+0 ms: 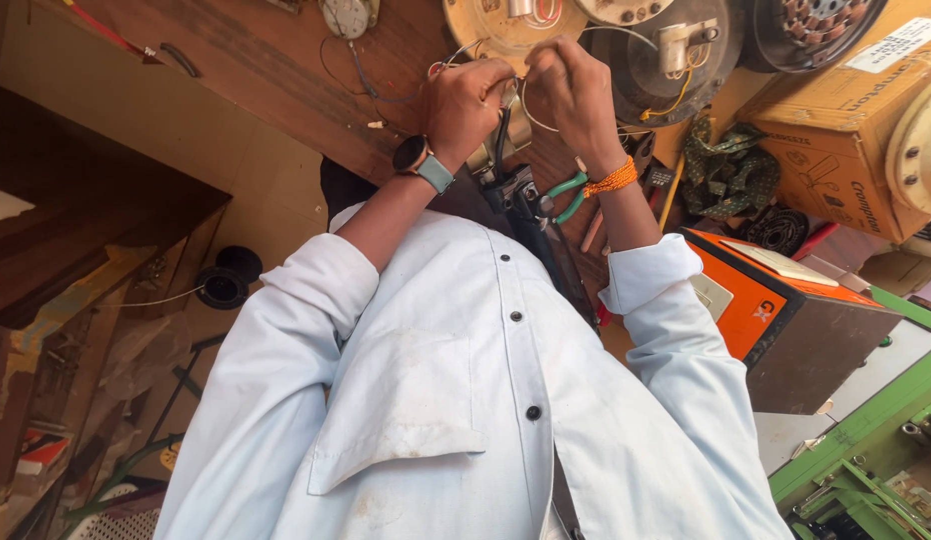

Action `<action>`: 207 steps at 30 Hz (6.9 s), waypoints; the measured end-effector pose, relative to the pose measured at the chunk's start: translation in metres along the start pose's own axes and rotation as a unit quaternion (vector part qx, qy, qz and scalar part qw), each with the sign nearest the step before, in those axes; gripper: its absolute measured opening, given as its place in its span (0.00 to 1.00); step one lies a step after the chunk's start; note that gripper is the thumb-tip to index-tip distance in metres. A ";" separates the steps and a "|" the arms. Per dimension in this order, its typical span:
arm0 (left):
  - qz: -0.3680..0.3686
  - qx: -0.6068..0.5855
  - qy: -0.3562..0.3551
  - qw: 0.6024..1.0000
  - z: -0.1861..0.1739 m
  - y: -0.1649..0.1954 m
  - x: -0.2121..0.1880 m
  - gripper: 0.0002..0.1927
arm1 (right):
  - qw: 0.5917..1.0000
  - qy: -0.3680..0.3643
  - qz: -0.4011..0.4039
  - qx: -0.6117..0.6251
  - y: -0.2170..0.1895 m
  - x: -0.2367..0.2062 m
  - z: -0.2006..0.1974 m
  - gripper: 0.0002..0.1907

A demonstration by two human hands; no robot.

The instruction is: The person repairs a small electric motor at a cluttered workbench. They handle the motor's lead wires, twist and join wire ends by hand, use a hand tool to cut or strip wire insulation, and reposition the motor while working on its wiring connections.

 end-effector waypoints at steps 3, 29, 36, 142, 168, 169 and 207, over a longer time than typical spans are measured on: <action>-0.044 -0.014 -0.011 0.999 0.001 -0.002 0.005 0.03 | 0.985 -0.027 -0.099 -0.138 -0.022 -0.002 -0.010 0.13; -0.057 0.020 -0.027 0.998 0.003 0.003 0.011 0.03 | 0.923 -0.048 -0.266 -0.272 -0.042 0.010 -0.023 0.08; 0.010 0.049 -0.033 0.998 0.002 0.009 0.004 0.01 | 0.979 -0.086 -0.124 -0.136 -0.010 0.012 -0.007 0.01; 0.061 0.002 0.069 0.996 -0.033 0.015 0.006 0.10 | 0.950 -0.037 -0.212 -0.226 -0.011 0.003 -0.005 0.07; 0.027 0.096 -0.128 0.987 -0.050 -0.001 -0.025 0.08 | 0.931 0.205 0.209 0.216 0.002 -0.097 -0.002 0.15; 0.014 0.077 -0.147 0.986 -0.049 -0.005 -0.027 0.08 | 0.930 0.196 0.208 0.230 0.007 -0.095 0.001 0.15; 0.109 0.114 -0.301 0.940 0.009 -0.033 0.083 0.14 | 0.956 0.098 0.169 0.219 0.069 -0.027 0.028 0.08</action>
Point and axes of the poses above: each hand's wrist, its own x-axis towards the middle knuckle, its own z-axis out of the palm, y = z × x, the point moved 4 cm from there along x, towards the middle knuckle, and after that the axes turned 4 degrees about -x, right-handed, at the moved point
